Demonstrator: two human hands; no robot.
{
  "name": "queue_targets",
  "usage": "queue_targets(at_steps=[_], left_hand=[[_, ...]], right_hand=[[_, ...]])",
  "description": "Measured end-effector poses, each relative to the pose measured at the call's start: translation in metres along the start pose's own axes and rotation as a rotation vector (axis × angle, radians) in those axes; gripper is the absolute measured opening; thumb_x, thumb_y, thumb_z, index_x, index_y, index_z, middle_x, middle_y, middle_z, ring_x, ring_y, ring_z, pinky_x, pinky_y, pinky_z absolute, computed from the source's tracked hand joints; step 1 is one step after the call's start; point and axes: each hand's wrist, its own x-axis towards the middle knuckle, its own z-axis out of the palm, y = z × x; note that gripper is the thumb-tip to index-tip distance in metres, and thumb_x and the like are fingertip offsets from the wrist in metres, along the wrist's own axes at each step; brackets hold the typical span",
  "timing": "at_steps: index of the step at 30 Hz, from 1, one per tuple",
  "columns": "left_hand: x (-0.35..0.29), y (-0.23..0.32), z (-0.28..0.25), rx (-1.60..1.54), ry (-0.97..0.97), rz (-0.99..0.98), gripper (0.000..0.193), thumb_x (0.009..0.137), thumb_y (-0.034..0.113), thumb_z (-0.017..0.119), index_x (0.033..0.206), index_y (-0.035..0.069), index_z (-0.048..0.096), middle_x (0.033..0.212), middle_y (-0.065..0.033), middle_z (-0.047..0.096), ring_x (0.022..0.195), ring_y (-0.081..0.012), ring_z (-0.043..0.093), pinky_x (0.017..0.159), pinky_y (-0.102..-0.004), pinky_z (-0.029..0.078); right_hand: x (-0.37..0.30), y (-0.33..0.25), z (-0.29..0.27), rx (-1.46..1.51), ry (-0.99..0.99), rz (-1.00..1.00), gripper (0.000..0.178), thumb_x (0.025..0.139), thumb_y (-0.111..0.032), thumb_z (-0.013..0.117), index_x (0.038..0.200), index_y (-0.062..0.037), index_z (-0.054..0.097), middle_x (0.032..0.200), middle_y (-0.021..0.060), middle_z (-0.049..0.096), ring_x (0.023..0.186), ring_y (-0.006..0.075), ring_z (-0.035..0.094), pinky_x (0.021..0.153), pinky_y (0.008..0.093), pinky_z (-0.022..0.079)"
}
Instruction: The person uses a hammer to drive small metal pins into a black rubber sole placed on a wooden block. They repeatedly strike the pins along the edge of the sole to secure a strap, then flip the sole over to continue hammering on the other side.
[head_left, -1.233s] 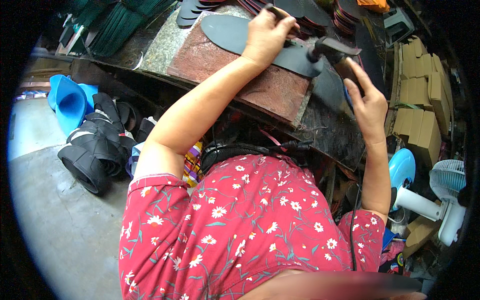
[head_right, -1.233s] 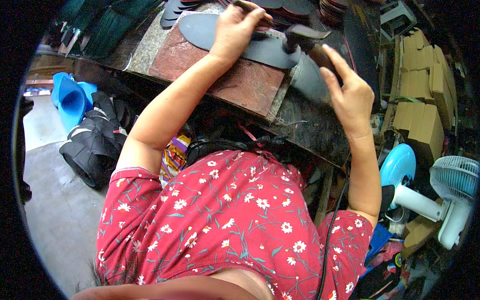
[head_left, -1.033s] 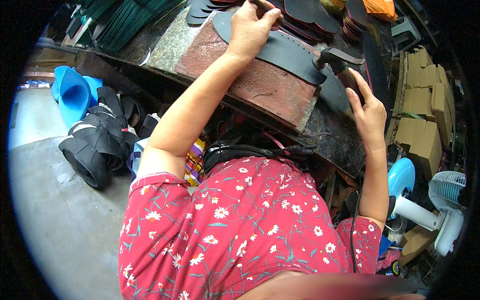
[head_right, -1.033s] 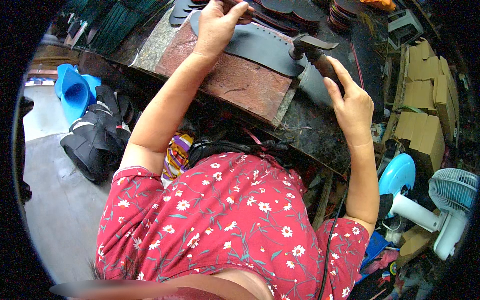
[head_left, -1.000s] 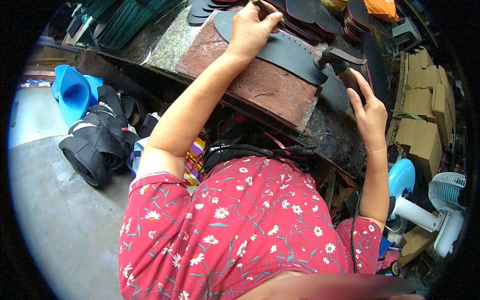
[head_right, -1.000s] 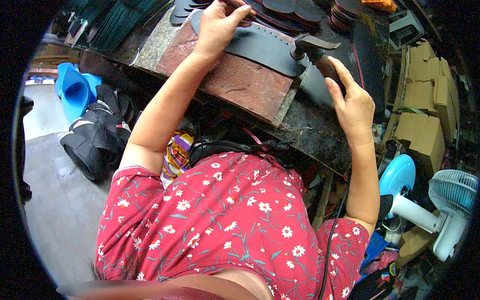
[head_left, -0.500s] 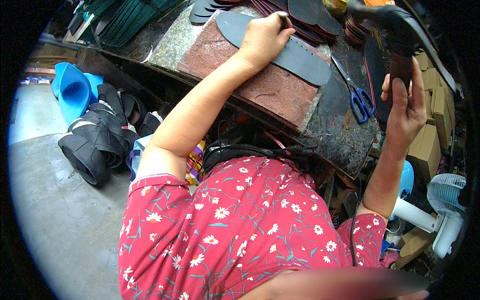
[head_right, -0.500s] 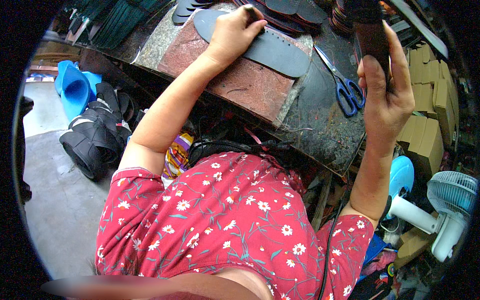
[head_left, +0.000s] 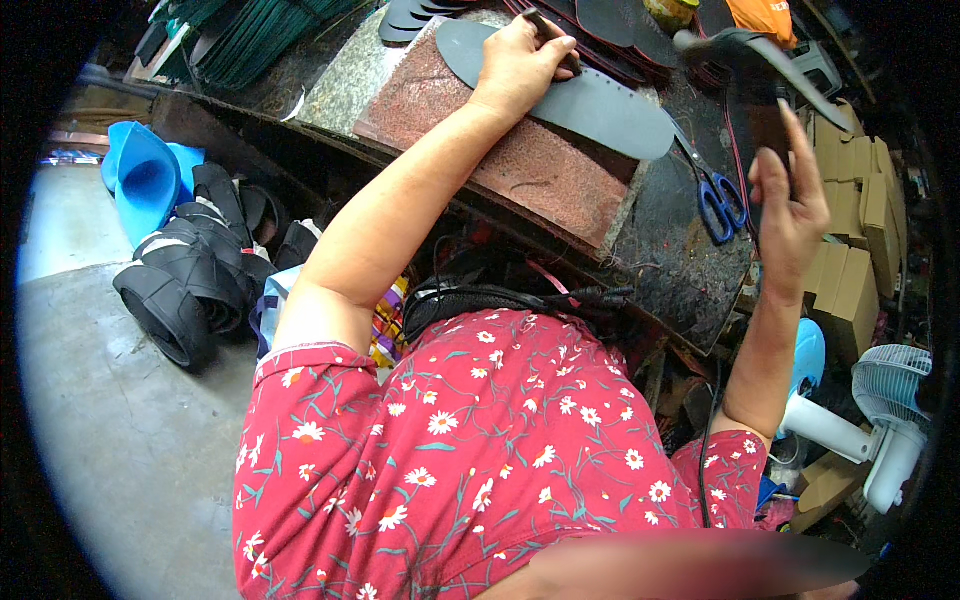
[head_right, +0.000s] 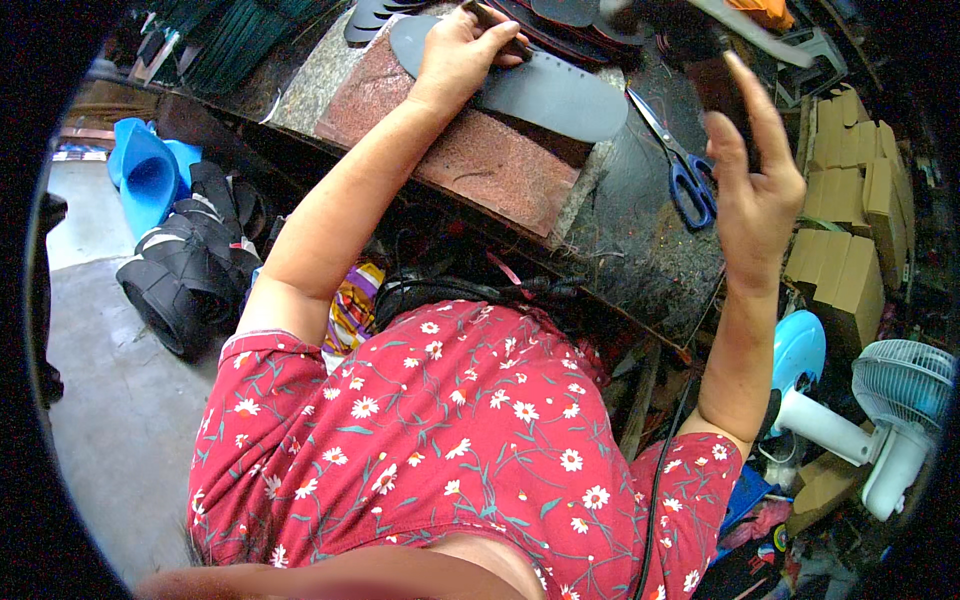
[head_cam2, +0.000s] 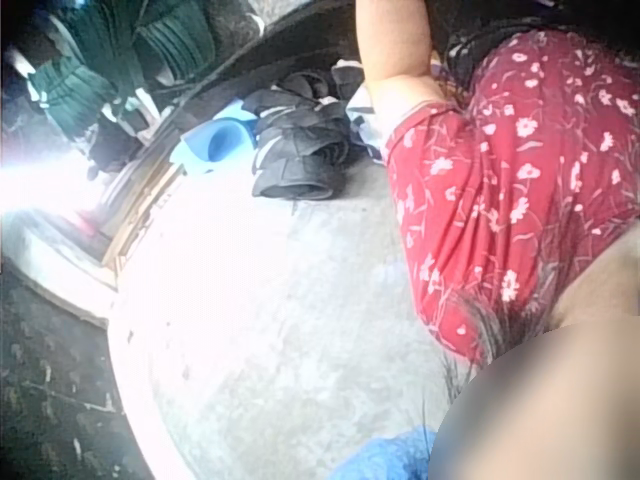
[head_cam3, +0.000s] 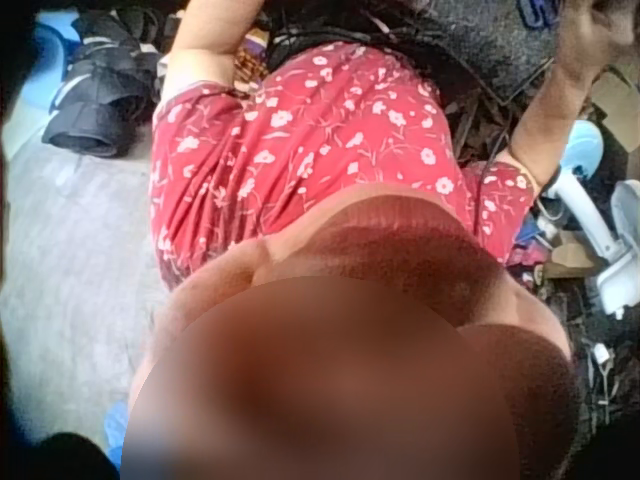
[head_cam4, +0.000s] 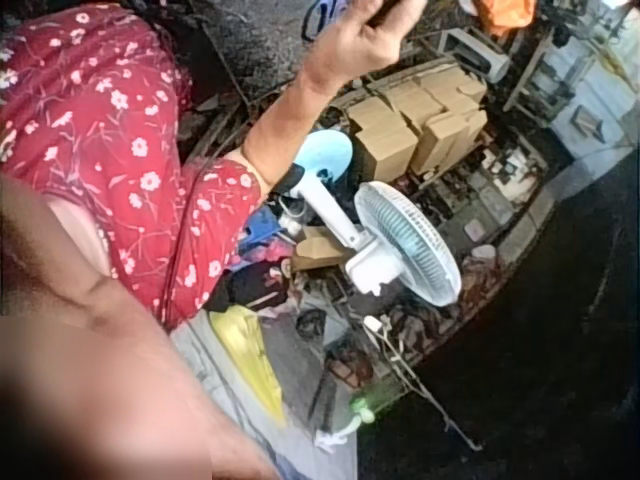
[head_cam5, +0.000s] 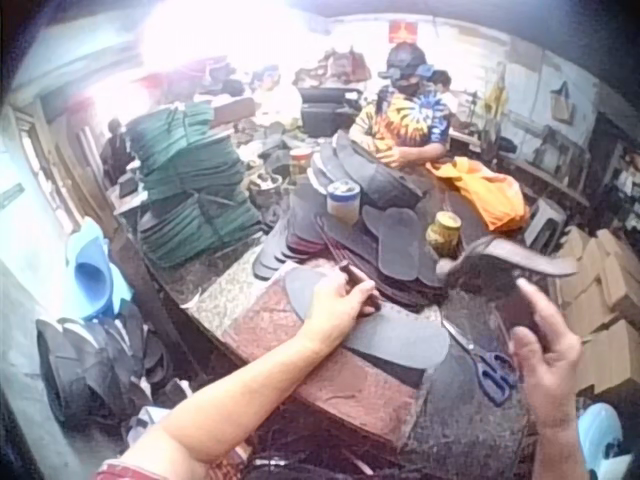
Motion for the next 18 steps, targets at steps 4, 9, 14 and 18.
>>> queue_targets(at_steps=[4, 9, 14, 18], left_hand=[[-0.002, 0.002, 0.000, 0.072, 0.003, 0.007, 0.015, 0.090, 0.012, 0.070, 0.093, -0.002, 0.065, 0.081, -0.0097, 0.073, 0.068, -0.0133, 0.072, 0.060, -0.0262, 0.059], [-0.002, 0.002, 0.003, 0.223, -0.009, 0.034, 0.015, 0.090, 0.012, 0.070, 0.092, -0.002, 0.065, 0.080, -0.0096, 0.073, 0.068, -0.0128, 0.071, 0.062, -0.0262, 0.059], [-0.002, 0.002, 0.005, -0.092, -0.043, 0.008, 0.013, 0.091, 0.011, 0.070, 0.091, -0.001, 0.066, 0.078, -0.0069, 0.072, 0.070, -0.0097, 0.069, 0.062, -0.0254, 0.059], [-0.005, 0.006, 0.002, 0.291, -0.087, 0.110, 0.017, 0.089, 0.016, 0.073, 0.090, 0.001, 0.066, 0.077, -0.0112, 0.072, 0.071, -0.0161, 0.072, 0.063, -0.0300, 0.057]], right_hand=[[0.004, -0.018, 0.001, -0.016, 0.006, -0.069, 0.043, 0.096, -0.013, 0.067, 0.138, -0.0112, 0.059, 0.118, -0.0025, 0.068, 0.072, 0.0039, 0.054, 0.066, 0.0200, 0.047], [-0.005, 0.010, 0.020, -0.382, -0.130, -0.120, 0.041, 0.094, -0.026, 0.067, 0.134, -0.0228, 0.062, 0.116, 0.0128, 0.071, 0.097, 0.0248, 0.072, 0.081, 0.0351, 0.055], [-0.021, 0.045, 0.030, -0.501, -0.174, 0.056, 0.041, 0.094, -0.038, 0.065, 0.134, -0.0328, 0.061, 0.108, 0.0130, 0.071, 0.091, 0.0345, 0.070, 0.075, 0.0395, 0.055], [-0.011, 0.033, 0.022, -0.431, -0.176, 0.028, 0.040, 0.093, -0.037, 0.066, 0.133, -0.0306, 0.062, 0.109, 0.0140, 0.071, 0.095, 0.0305, 0.071, 0.078, 0.0368, 0.055]])
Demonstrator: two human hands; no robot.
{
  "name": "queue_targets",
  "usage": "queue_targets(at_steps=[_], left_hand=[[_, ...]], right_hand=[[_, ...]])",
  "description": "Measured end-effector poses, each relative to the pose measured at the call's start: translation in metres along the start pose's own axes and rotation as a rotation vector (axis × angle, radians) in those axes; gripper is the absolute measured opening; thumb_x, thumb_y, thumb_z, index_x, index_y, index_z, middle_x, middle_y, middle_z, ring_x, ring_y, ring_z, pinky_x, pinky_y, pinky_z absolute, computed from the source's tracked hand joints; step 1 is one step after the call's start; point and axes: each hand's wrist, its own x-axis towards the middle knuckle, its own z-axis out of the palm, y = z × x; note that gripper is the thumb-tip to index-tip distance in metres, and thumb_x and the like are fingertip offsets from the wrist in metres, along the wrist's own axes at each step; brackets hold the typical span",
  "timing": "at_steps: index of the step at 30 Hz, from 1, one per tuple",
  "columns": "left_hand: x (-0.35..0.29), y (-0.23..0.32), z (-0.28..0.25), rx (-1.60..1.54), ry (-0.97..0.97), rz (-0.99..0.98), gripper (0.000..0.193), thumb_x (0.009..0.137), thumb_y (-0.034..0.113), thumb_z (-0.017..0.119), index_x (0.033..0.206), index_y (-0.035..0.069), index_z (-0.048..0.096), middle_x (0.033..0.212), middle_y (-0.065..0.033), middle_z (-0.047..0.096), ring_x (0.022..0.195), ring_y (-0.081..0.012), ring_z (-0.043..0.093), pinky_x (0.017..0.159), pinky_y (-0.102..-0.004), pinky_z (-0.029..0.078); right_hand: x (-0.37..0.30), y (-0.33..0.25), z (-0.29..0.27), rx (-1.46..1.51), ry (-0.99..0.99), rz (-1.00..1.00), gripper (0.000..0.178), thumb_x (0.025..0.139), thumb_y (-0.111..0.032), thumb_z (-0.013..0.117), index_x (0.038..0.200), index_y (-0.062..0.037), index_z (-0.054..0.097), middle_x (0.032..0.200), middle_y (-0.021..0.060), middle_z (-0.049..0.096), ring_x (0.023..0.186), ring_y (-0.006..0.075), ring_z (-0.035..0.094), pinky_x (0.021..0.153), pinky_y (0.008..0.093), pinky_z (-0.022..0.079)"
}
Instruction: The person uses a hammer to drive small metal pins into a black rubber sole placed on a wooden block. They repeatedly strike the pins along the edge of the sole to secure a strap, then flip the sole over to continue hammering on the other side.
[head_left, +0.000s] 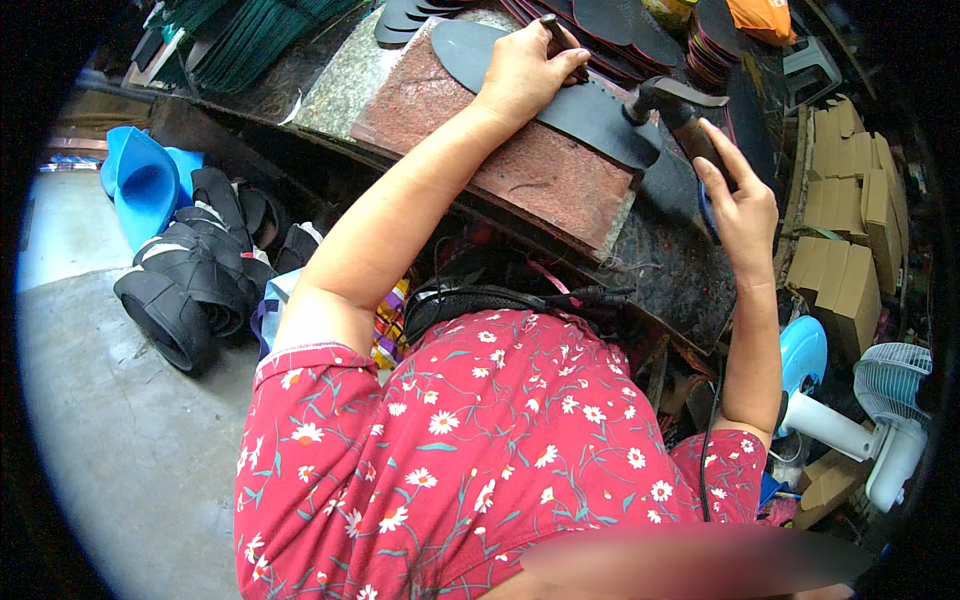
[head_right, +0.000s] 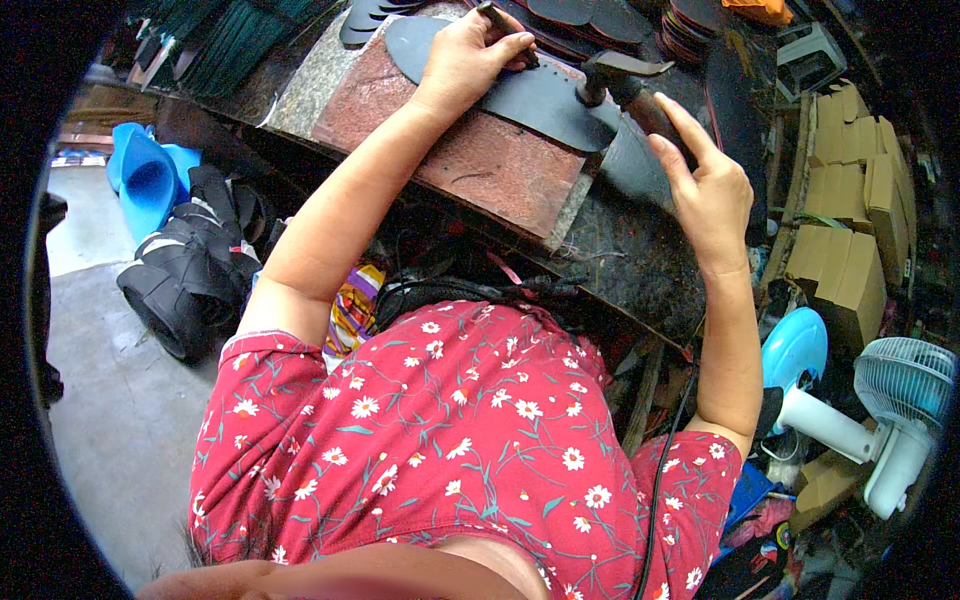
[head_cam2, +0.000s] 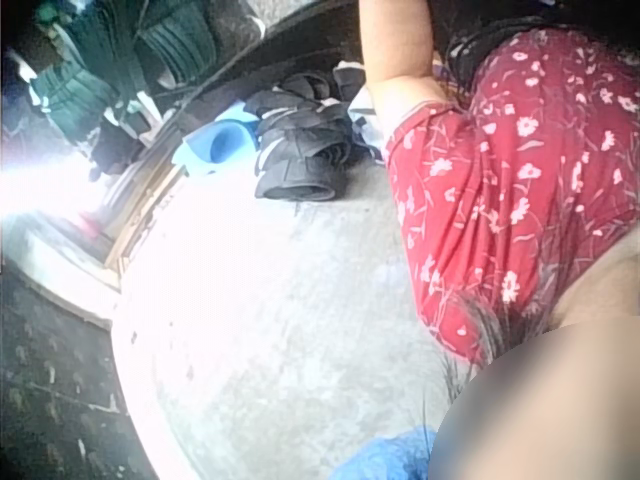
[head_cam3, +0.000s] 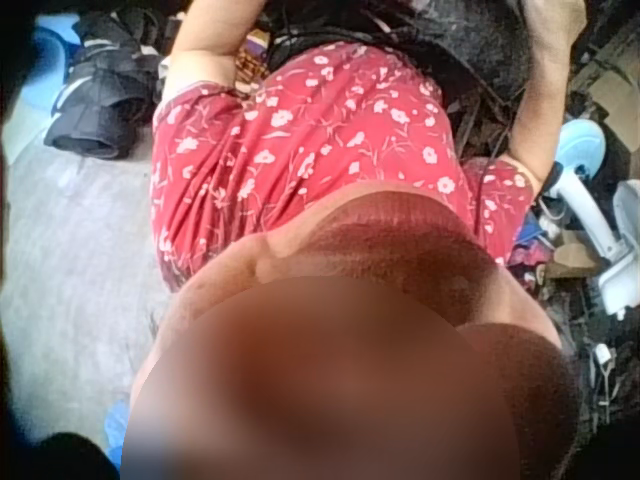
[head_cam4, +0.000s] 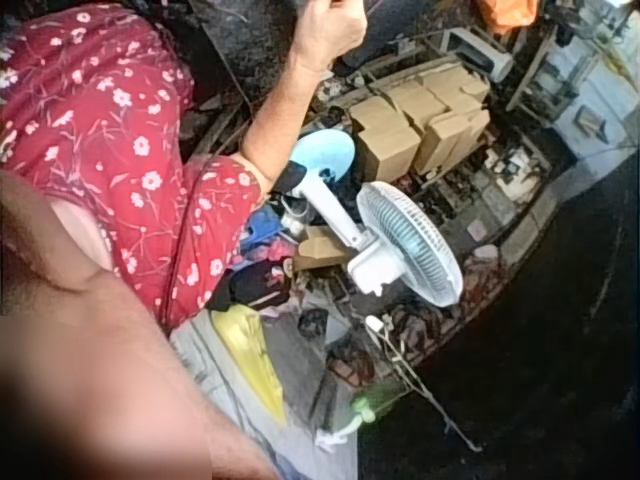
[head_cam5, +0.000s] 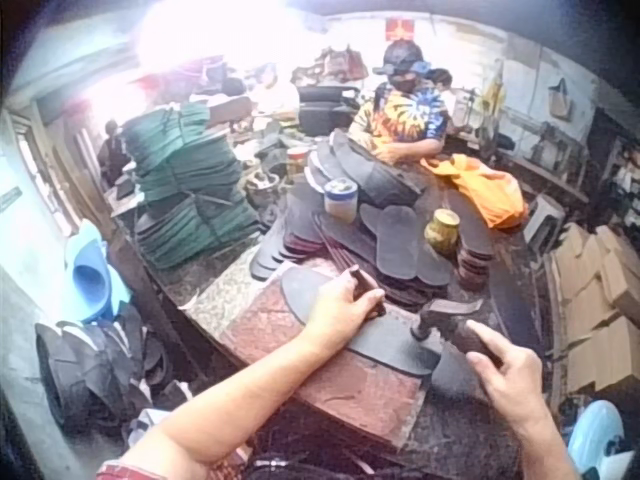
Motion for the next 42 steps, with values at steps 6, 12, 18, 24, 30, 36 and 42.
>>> queue_targets(at_steps=[6, 12, 18, 24, 30, 36, 42], left_hand=[[-0.005, 0.014, 0.006, 0.421, 0.025, 0.407, 0.022, 0.086, 0.022, 0.073, 0.095, 0.004, 0.063, 0.072, -0.0170, 0.067, 0.069, -0.0322, 0.070, 0.063, -0.0391, 0.056], [-0.012, 0.018, 0.015, 0.560, 0.017, 0.549, 0.019, 0.087, 0.017, 0.070, 0.097, 0.006, 0.059, 0.071, -0.0164, 0.066, 0.067, -0.0338, 0.069, 0.062, -0.0425, 0.055], [0.003, -0.003, 0.006, -0.337, -0.047, -0.216, 0.014, 0.094, 0.015, 0.066, 0.094, 0.001, 0.062, 0.082, -0.0093, 0.069, 0.074, -0.0174, 0.069, 0.070, -0.0301, 0.058], [-0.002, 0.005, 0.008, 0.214, 0.017, 0.207, 0.022, 0.086, 0.023, 0.074, 0.092, 0.003, 0.066, 0.078, -0.0154, 0.071, 0.074, -0.0291, 0.072, 0.068, -0.0379, 0.057], [-0.012, 0.025, 0.016, 0.550, -0.101, 0.591, 0.017, 0.091, 0.020, 0.068, 0.096, 0.007, 0.058, 0.078, -0.0166, 0.067, 0.074, -0.0377, 0.068, 0.064, -0.0438, 0.054], [-0.004, 0.012, 0.017, -0.175, 0.023, -0.085, 0.015, 0.090, 0.013, 0.069, 0.090, -0.001, 0.064, 0.077, -0.0118, 0.072, 0.069, -0.0162, 0.072, 0.064, -0.0294, 0.058], [-0.003, 0.009, 0.015, 0.029, -0.073, 0.056, 0.016, 0.089, 0.017, 0.071, 0.089, 0.002, 0.065, 0.076, -0.0107, 0.072, 0.069, -0.0194, 0.072, 0.066, -0.0322, 0.058]], right_hand=[[0.008, -0.044, -0.044, 0.604, 0.308, -0.171, 0.047, 0.098, -0.009, 0.061, 0.144, -0.0080, 0.052, 0.080, -0.0002, 0.060, 0.067, 0.0025, 0.048, 0.059, 0.0161, 0.041], [0.000, -0.024, -0.010, 0.155, 0.086, -0.089, 0.043, 0.095, -0.024, 0.067, 0.137, -0.0179, 0.060, 0.119, 0.0155, 0.070, 0.102, 0.0233, 0.071, 0.084, 0.0338, 0.053], [-0.012, 0.012, -0.007, 0.057, 0.020, 0.030, 0.043, 0.094, -0.027, 0.069, 0.135, -0.0200, 0.061, 0.119, 0.0150, 0.069, 0.106, 0.0252, 0.070, 0.087, 0.0332, 0.053], [-0.004, -0.038, -0.051, 0.350, 0.189, -0.107, 0.044, 0.095, -0.012, 0.066, 0.138, -0.0068, 0.058, 0.109, 0.0060, 0.071, 0.087, 0.0110, 0.065, 0.075, 0.0248, 0.051], [-0.003, -0.036, -0.030, 0.185, 0.188, -0.179, 0.045, 0.094, -0.014, 0.067, 0.138, -0.0094, 0.058, 0.114, 0.0087, 0.070, 0.093, 0.0160, 0.067, 0.081, 0.0303, 0.053], [-0.012, 0.012, -0.011, 0.145, 0.068, 0.048, 0.041, 0.095, -0.019, 0.068, 0.135, -0.0151, 0.061, 0.127, 0.0102, 0.067, 0.112, 0.0195, 0.067, 0.093, 0.0317, 0.051], [-0.010, -0.018, -0.049, 0.394, 0.189, 0.005, 0.041, 0.096, -0.012, 0.066, 0.137, -0.0105, 0.060, 0.112, 0.0022, 0.069, 0.075, 0.0032, 0.055, 0.064, 0.0191, 0.046]])
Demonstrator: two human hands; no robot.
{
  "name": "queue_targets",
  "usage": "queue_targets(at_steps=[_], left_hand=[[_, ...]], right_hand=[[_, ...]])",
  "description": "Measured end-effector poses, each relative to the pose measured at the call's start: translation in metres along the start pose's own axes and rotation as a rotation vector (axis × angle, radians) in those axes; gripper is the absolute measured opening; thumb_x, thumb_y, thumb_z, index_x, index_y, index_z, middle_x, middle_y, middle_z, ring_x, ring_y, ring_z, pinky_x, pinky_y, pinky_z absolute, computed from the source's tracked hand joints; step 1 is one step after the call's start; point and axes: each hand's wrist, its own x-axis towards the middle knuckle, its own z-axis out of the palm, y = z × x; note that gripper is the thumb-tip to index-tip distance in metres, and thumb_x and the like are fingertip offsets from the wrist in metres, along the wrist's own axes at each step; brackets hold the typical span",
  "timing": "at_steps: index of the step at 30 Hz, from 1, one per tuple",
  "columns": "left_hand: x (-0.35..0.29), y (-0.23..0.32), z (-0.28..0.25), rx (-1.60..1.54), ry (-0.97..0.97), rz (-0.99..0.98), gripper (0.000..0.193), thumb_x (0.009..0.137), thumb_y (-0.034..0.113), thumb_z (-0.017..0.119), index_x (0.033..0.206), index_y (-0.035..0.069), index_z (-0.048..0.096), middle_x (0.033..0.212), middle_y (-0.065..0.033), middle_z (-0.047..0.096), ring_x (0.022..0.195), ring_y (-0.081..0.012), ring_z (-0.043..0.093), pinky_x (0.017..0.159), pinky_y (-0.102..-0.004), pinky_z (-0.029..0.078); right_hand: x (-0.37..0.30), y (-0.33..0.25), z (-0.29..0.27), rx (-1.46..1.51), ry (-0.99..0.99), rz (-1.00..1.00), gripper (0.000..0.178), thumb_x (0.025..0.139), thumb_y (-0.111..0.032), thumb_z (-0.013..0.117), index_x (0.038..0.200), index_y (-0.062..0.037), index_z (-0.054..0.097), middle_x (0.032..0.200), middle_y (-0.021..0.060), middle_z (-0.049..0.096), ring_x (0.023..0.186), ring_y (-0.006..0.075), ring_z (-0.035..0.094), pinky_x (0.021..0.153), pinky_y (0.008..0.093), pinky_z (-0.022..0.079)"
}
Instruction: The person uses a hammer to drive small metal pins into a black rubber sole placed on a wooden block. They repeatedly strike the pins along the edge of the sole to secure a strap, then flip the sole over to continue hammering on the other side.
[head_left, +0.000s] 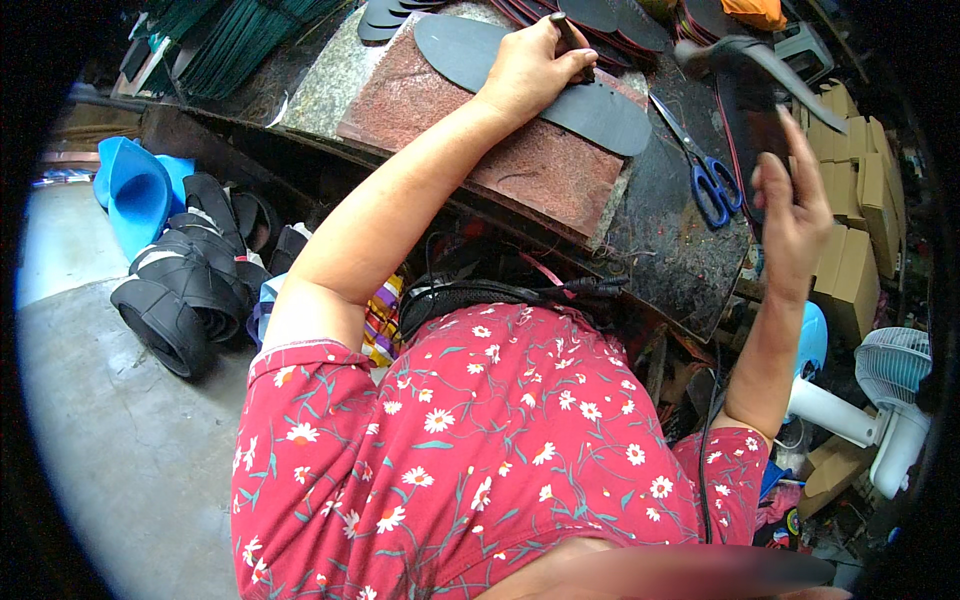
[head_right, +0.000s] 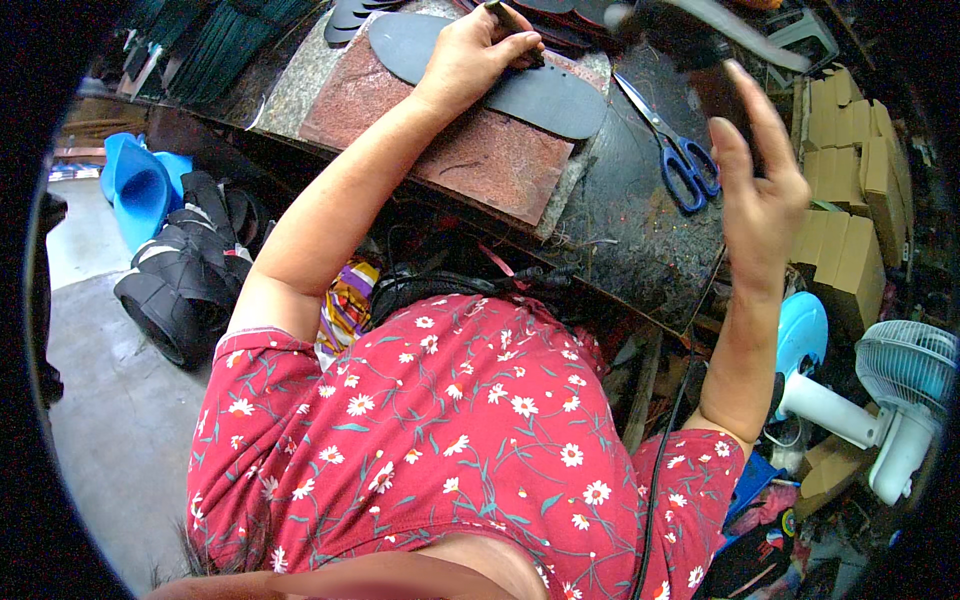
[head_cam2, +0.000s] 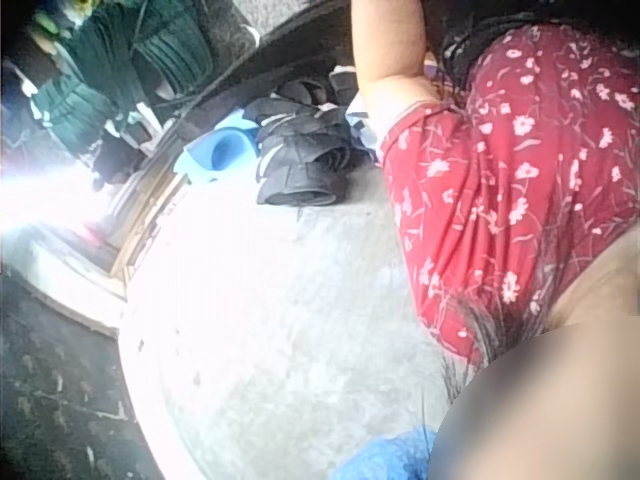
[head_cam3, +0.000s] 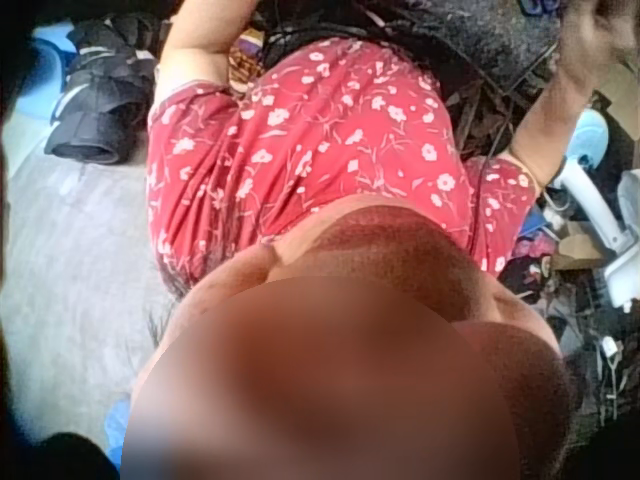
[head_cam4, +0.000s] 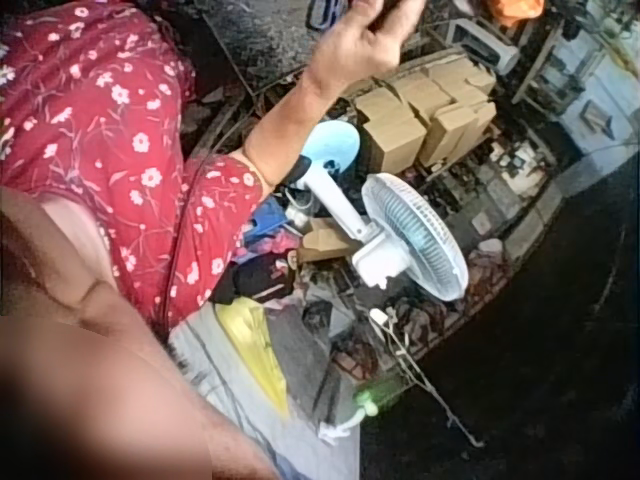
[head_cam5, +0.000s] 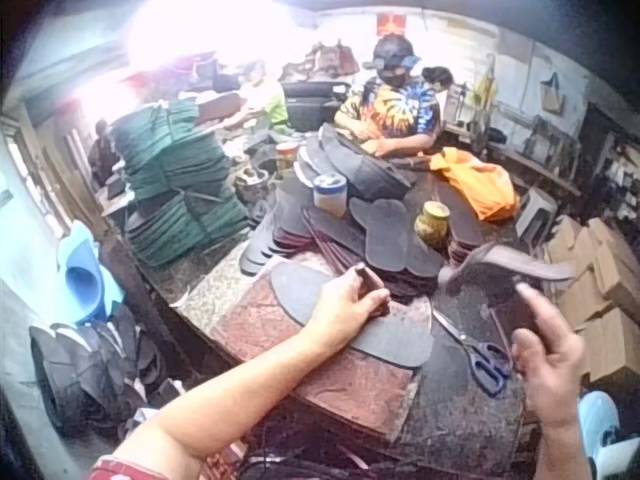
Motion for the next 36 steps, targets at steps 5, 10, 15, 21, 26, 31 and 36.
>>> queue_targets(at_steps=[5, 10, 15, 21, 26, 31, 36], left_hand=[[-0.003, 0.014, 0.003, 0.307, -0.024, 0.366, 0.018, 0.087, 0.016, 0.070, 0.097, 0.005, 0.061, 0.075, -0.0154, 0.069, 0.074, -0.0358, 0.070, 0.067, -0.0433, 0.056], [-0.008, 0.017, 0.010, 0.345, 0.056, 0.266, 0.015, 0.089, 0.014, 0.068, 0.094, 0.002, 0.061, 0.082, -0.0175, 0.070, 0.074, -0.0317, 0.071, 0.067, -0.0380, 0.057], [-0.001, 0.005, 0.009, -0.275, -0.025, -0.104, 0.012, 0.092, 0.010, 0.067, 0.093, -0.002, 0.064, 0.079, -0.0094, 0.072, 0.073, -0.0142, 0.072, 0.066, -0.0281, 0.059], [-0.006, 0.011, 0.013, 0.135, 0.018, 0.196, 0.020, 0.087, 0.021, 0.074, 0.095, 0.005, 0.064, 0.076, -0.0155, 0.070, 0.072, -0.0287, 0.072, 0.067, -0.0369, 0.057], [-0.011, 0.022, 0.019, 0.480, -0.042, 0.537, 0.022, 0.091, 0.021, 0.068, 0.102, 0.007, 0.054, 0.075, -0.0156, 0.065, 0.071, -0.0376, 0.066, 0.062, -0.0452, 0.052], [-0.013, 0.018, 0.022, 0.342, 0.009, 0.307, 0.019, 0.090, 0.020, 0.070, 0.095, 0.006, 0.058, 0.075, -0.0161, 0.067, 0.073, -0.0361, 0.068, 0.064, -0.0422, 0.054], [0.003, 0.004, 0.000, -0.367, 0.180, -0.057, 0.012, 0.094, 0.011, 0.066, 0.091, 0.001, 0.062, 0.078, -0.0064, 0.069, 0.070, -0.0112, 0.066, 0.065, -0.0268, 0.056]], right_hand=[[0.001, -0.018, 0.004, -0.035, 0.121, -0.263, 0.045, 0.097, -0.013, 0.065, 0.141, -0.0086, 0.055, 0.116, 0.0059, 0.070, 0.082, 0.0110, 0.065, 0.072, 0.0246, 0.052], [-0.009, 0.024, 0.024, -0.242, -0.107, -0.025, 0.042, 0.096, -0.021, 0.066, 0.137, -0.0138, 0.059, 0.126, 0.0137, 0.067, 0.110, 0.0200, 0.068, 0.092, 0.0322, 0.051], [-0.009, 0.030, 0.012, -0.196, -0.076, 0.072, 0.041, 0.096, -0.019, 0.067, 0.135, -0.0128, 0.061, 0.130, 0.0120, 0.066, 0.113, 0.0159, 0.065, 0.093, 0.0305, 0.049], [-0.005, -0.021, -0.002, 0.071, 0.103, -0.098, 0.043, 0.096, -0.007, 0.063, 0.139, -0.0055, 0.056, 0.122, 0.0052, 0.068, 0.085, 0.0085, 0.061, 0.075, 0.0223, 0.050], [-0.005, -0.001, 0.019, -0.331, -0.062, -0.339, 0.045, 0.095, -0.010, 0.067, 0.138, -0.0044, 0.056, 0.126, 0.0098, 0.068, 0.099, 0.0131, 0.066, 0.089, 0.0295, 0.051], [-0.016, 0.031, 0.027, -0.194, -0.134, 0.066, 0.043, 0.096, -0.023, 0.065, 0.138, -0.0154, 0.058, 0.126, 0.0120, 0.068, 0.109, 0.0200, 0.068, 0.091, 0.0315, 0.051], [-0.015, 0.038, 0.034, -0.459, -0.208, 0.012, 0.042, 0.096, -0.041, 0.062, 0.136, -0.0310, 0.058, 0.107, 0.0150, 0.071, 0.093, 0.0363, 0.069, 0.077, 0.0412, 0.054]])
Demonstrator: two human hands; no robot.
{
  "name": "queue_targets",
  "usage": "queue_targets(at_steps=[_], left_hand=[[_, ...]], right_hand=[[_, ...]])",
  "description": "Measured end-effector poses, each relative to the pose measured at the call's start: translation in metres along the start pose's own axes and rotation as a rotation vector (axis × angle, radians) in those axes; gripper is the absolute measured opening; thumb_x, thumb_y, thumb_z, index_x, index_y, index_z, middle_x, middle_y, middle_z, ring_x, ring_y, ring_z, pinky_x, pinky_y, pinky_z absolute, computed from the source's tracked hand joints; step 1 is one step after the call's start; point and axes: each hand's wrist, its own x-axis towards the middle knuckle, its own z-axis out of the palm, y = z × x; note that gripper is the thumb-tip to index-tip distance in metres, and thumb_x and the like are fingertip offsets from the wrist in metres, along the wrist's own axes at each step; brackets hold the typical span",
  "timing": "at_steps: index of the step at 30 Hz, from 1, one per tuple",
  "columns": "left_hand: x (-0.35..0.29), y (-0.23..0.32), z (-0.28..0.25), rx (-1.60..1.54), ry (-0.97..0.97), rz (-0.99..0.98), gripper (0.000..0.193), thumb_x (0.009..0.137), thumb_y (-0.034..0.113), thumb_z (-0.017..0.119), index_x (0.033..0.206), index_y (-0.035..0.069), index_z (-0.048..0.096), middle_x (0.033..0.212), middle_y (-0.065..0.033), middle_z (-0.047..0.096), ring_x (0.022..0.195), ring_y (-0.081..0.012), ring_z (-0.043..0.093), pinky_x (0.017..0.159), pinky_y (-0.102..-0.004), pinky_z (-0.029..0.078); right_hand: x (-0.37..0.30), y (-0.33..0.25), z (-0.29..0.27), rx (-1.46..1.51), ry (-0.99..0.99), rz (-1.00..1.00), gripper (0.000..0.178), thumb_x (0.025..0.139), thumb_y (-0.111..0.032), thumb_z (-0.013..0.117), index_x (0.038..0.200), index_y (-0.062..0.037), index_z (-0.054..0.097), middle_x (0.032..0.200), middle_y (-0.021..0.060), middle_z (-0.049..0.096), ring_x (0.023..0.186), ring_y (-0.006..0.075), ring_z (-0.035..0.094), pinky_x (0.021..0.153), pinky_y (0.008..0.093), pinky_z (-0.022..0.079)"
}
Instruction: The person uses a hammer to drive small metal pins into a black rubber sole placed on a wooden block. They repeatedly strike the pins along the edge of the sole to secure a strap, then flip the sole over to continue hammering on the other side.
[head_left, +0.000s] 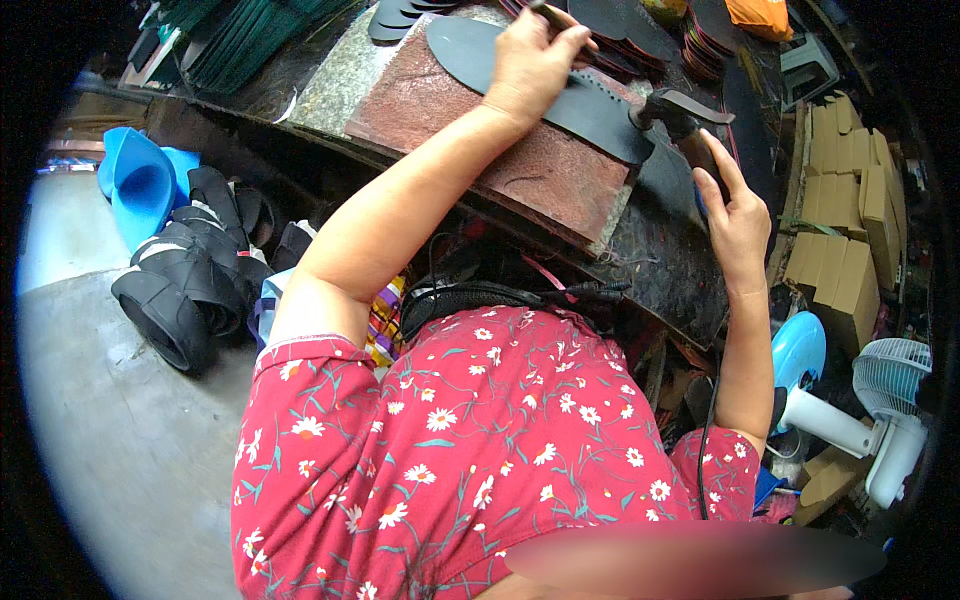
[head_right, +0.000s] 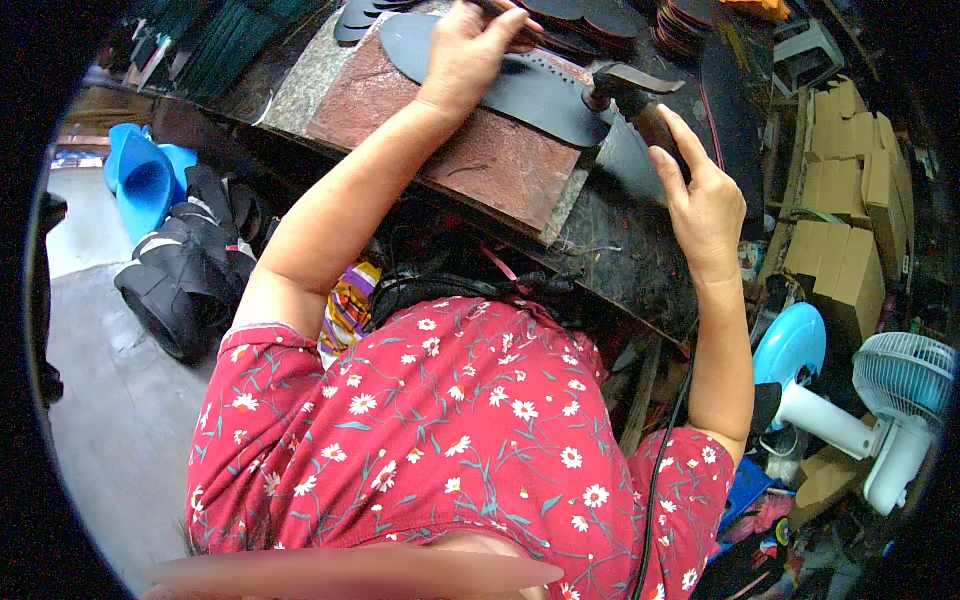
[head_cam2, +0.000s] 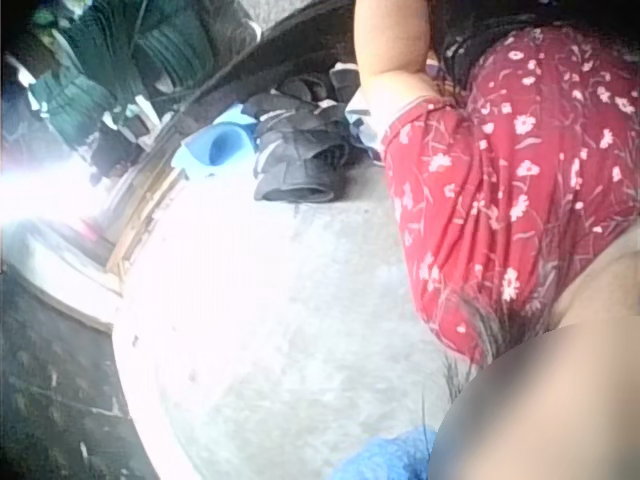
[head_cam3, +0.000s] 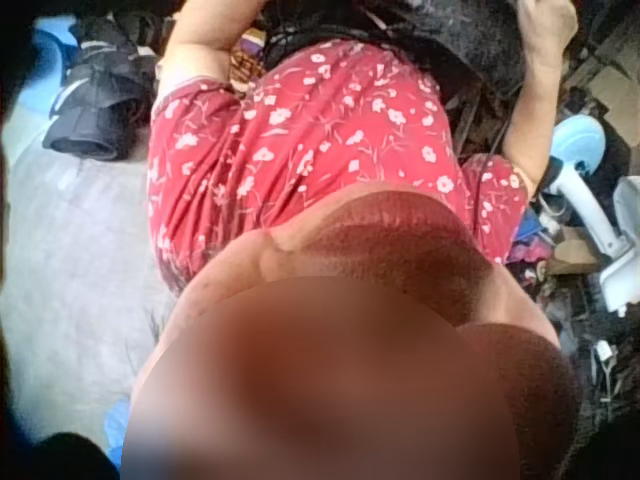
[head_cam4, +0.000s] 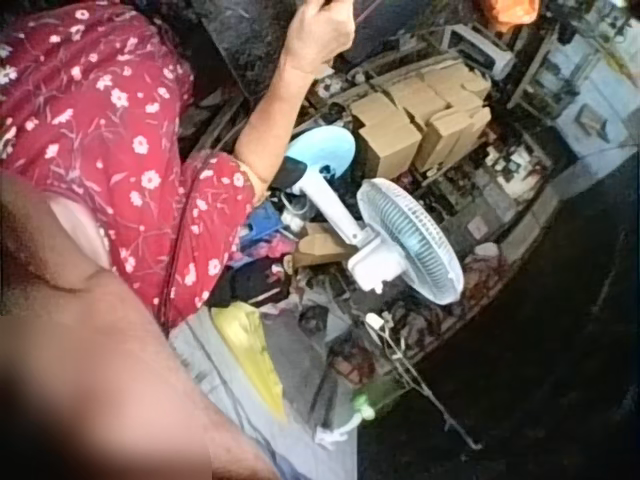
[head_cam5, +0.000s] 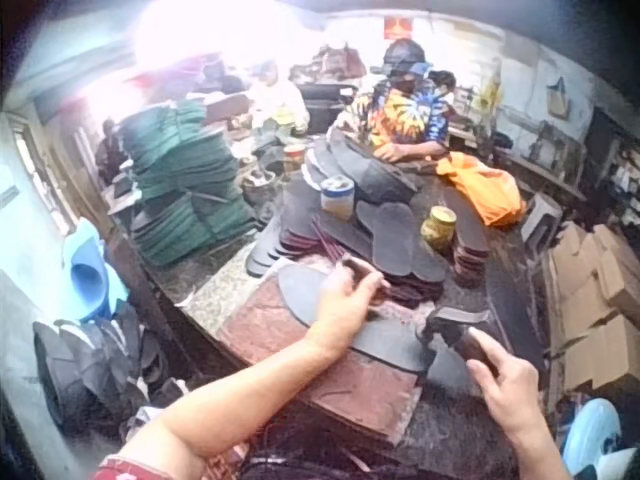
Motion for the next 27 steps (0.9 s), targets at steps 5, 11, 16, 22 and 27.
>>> queue_targets(at_steps=[5, 11, 16, 22, 27], left_hand=[[-0.001, -0.003, -0.029, 0.077, -0.114, -0.055, 0.012, 0.090, 0.012, 0.071, 0.089, 0.001, 0.065, 0.078, -0.0053, 0.071, 0.070, -0.0085, 0.066, 0.064, -0.0259, 0.055], [-0.003, -0.006, -0.025, 0.161, -0.078, -0.027, 0.016, 0.089, 0.015, 0.073, 0.094, 0.001, 0.068, 0.077, -0.0062, 0.071, 0.068, -0.0093, 0.067, 0.063, -0.0265, 0.055], [-0.004, 0.006, -0.021, 0.526, -0.106, 0.185, 0.016, 0.087, 0.017, 0.073, 0.093, 0.003, 0.067, 0.079, -0.0115, 0.072, 0.069, -0.0225, 0.071, 0.063, -0.0339, 0.056], [-0.012, 0.011, -0.002, 0.901, -0.204, 0.580, 0.016, 0.087, 0.016, 0.069, 0.095, 0.003, 0.062, 0.075, -0.0165, 0.068, 0.069, -0.0333, 0.070, 0.063, -0.0411, 0.056], [0.001, -0.003, -0.017, 0.124, -0.033, -0.117, 0.017, 0.090, 0.017, 0.069, 0.090, 0.000, 0.064, 0.078, -0.0147, 0.069, 0.070, -0.0242, 0.070, 0.065, -0.0326, 0.056]], right_hand=[[0.001, 0.009, 0.004, 0.019, -0.023, 0.075, 0.042, 0.095, -0.041, 0.062, 0.136, -0.0311, 0.059, 0.104, 0.0149, 0.072, 0.093, 0.0356, 0.070, 0.076, 0.0409, 0.054], [0.015, -0.007, -0.018, 0.198, 0.017, -0.002, 0.041, 0.095, -0.023, 0.067, 0.135, -0.0163, 0.061, 0.117, 0.0109, 0.071, 0.102, 0.0192, 0.070, 0.086, 0.0317, 0.053], [0.021, -0.052, -0.057, 0.566, 0.364, -0.242, 0.044, 0.099, -0.010, 0.060, 0.142, -0.0054, 0.052, 0.084, 0.0049, 0.063, 0.067, 0.0060, 0.051, 0.059, 0.0178, 0.043], [0.025, -0.035, -0.012, 0.198, 0.170, -0.260, 0.042, 0.094, -0.022, 0.067, 0.135, -0.0137, 0.060, 0.126, 0.0123, 0.068, 0.109, 0.0236, 0.069, 0.090, 0.0330, 0.052], [0.013, 0.000, -0.002, 0.158, 0.065, 0.009, 0.039, 0.095, -0.025, 0.067, 0.133, -0.0179, 0.063, 0.126, 0.0122, 0.067, 0.108, 0.0234, 0.069, 0.092, 0.0322, 0.051]])
